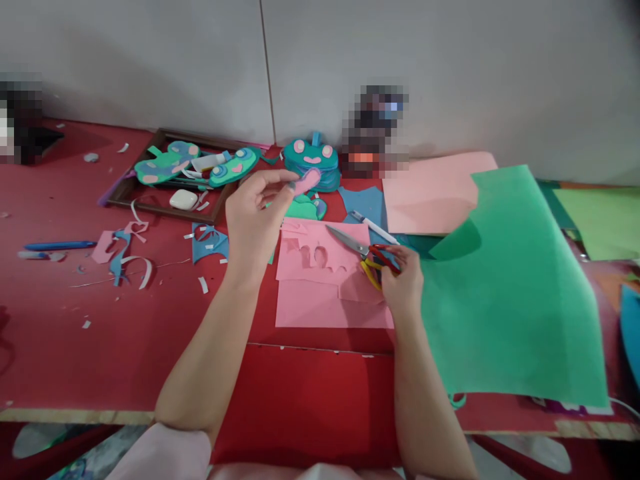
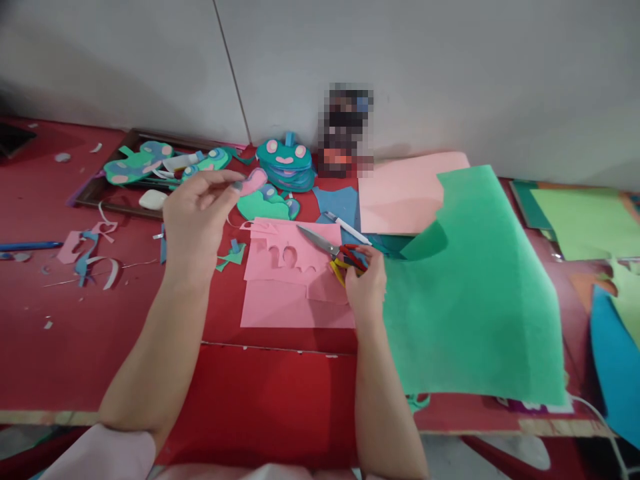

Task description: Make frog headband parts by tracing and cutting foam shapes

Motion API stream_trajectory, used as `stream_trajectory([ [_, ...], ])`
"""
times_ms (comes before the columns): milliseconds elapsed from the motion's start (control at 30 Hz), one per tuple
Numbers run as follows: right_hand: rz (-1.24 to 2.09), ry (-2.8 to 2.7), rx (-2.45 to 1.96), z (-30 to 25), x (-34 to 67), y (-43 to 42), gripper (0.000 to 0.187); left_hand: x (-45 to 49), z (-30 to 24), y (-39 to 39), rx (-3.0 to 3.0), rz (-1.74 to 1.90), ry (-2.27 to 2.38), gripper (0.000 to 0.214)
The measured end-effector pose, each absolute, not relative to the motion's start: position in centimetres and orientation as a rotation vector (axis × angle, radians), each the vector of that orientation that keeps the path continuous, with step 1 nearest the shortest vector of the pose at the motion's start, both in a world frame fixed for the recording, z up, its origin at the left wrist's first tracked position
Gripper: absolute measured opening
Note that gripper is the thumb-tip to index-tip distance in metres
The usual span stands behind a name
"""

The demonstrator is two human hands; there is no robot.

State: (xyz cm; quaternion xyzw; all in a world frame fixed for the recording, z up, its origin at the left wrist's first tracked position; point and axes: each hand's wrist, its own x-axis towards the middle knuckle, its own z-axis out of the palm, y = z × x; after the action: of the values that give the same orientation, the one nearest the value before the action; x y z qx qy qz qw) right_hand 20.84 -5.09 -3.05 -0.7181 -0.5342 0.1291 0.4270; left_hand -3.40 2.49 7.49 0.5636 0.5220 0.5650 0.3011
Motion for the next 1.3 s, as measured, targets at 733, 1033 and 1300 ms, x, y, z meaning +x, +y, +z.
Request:
stream_trajectory([
  [733, 0.797, -0.921, -1.565, -0.5, 18.5, -5.0, 0.027, 3.3, 1.9, 0.4, 1.527, 0.940, 1.012, 0.019],
  [1033, 0.738, -0.999, -1.550, -0.8, 18.6, -5.0, 0.021, 3.9, 1.8, 0.0, 1.560, 0.889, 1.016, 0.015],
  [1300, 0.751, -0.933, -1.593, -1.3, 18.7, -4.9, 0.024, -1.8, 2.4, 3.4, 1.684, 0.861, 1.574, 0.017],
])
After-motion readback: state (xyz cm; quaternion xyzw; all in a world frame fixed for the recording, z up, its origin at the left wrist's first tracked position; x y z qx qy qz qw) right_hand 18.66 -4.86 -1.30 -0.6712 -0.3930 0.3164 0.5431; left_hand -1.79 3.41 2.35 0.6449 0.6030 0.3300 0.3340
